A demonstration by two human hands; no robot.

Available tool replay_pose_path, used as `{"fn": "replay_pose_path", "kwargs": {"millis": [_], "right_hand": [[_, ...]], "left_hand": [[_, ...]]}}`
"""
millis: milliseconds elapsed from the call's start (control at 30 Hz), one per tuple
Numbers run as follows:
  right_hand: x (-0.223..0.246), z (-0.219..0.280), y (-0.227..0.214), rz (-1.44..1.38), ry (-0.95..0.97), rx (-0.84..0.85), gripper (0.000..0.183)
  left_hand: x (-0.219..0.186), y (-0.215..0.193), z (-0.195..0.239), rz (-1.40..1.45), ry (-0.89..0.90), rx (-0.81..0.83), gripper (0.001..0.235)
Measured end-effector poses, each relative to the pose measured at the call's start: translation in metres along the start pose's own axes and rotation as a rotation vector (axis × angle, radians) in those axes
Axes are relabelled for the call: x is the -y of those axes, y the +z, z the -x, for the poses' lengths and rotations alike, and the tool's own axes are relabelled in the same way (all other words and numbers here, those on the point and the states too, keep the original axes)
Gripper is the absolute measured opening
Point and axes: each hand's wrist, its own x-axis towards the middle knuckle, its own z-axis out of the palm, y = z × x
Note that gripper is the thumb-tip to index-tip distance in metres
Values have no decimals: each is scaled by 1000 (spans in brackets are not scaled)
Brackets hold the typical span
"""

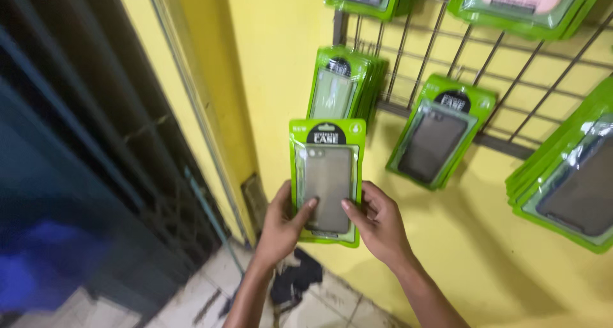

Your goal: The person repeatedly picks up packaged phone cases from a wall display and a white plastic chair, wipes them with a cloth, and returns them to the display. The person handles multiple cases one at a time, moving between the chair and the wall rack.

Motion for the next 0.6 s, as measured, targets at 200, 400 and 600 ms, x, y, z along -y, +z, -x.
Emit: {"fn": "replay_pose_path", "kwargs": {"millis": [200,400,600], "right_hand": [[78,-107,47,96,-229,-200,29],[156,-229,92,320,-514,-427,75],[198,-324,99,686,-604,-592,59]], "left_hand": [[-67,-46,-136,28,223,167,35],[-136,-86,-283,-44,392,140,53],[-174,-94,-384,59,613,244,76]]}}
